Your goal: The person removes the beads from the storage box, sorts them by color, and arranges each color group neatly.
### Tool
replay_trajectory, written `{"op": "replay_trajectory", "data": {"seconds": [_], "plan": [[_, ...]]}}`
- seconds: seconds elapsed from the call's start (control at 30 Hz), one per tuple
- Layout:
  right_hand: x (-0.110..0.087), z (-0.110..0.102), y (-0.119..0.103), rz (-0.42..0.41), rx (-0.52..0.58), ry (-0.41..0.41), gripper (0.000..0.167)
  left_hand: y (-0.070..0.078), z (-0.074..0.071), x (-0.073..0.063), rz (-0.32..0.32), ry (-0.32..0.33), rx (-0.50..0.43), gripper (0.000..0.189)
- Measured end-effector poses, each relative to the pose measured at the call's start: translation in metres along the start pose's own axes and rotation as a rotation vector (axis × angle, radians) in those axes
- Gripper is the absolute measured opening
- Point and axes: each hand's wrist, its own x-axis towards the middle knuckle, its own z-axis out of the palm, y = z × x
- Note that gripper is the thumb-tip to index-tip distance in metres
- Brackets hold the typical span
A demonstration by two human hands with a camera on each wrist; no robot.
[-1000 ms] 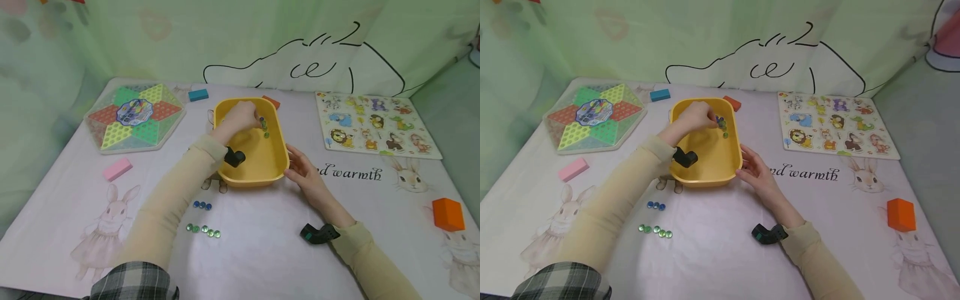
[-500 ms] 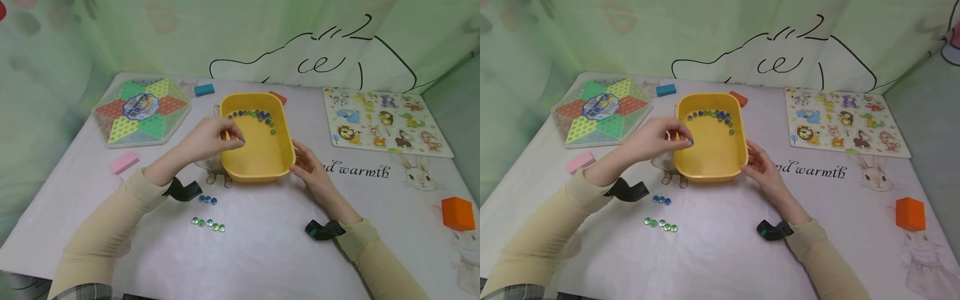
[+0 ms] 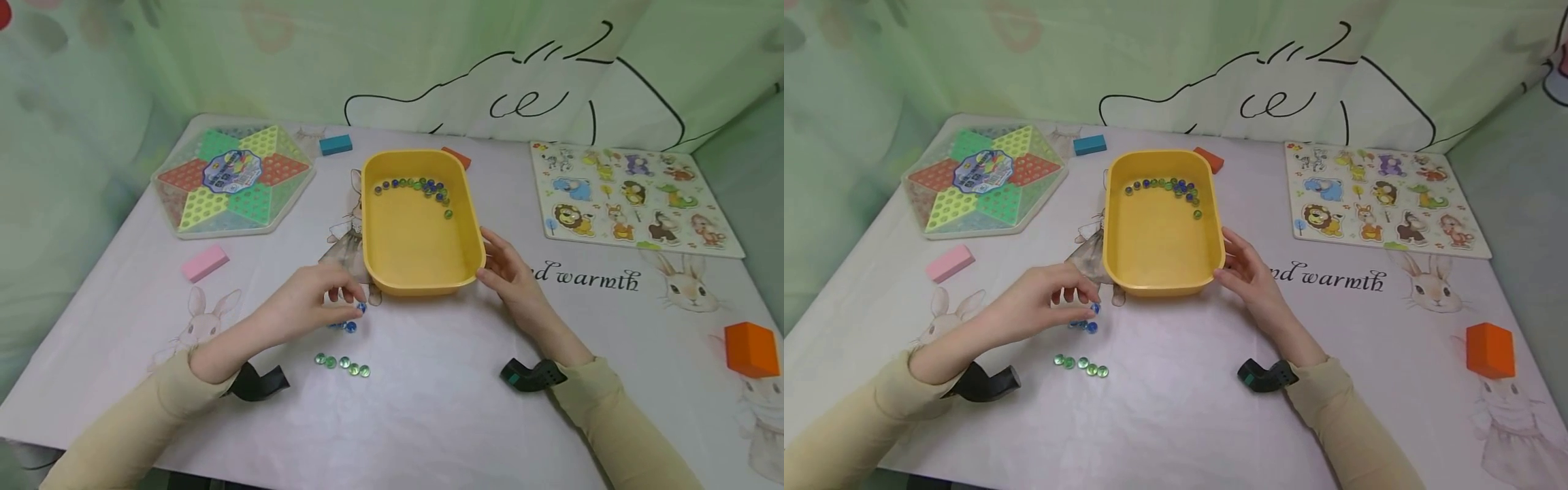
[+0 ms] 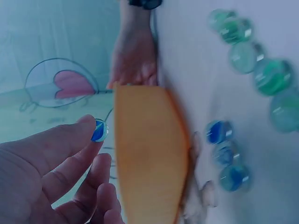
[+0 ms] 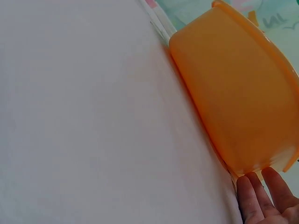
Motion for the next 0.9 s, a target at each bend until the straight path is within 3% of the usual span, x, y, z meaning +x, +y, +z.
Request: {"op": "replay_trajectory", "data": {"seconds": [0.2,0.47,0.9], "plan": [[0.0,0.0,0.001,0.01,-0.001,0.006,0.06,-0.006,0.017,-0.003,0.024,-0.049,0.149,0.011],[-0.001,0.001,0.0,0.006,-0.01,0.009,0.06,-0.011,0.029,-0.002,0.012,-0.075,0.267,0.011],[0.0,-0.001,0.0,0.004,-0.012,0.004,0.06,-0.014,0.037,-0.003,-0.035,-0.09,0.307,0.011]]}}
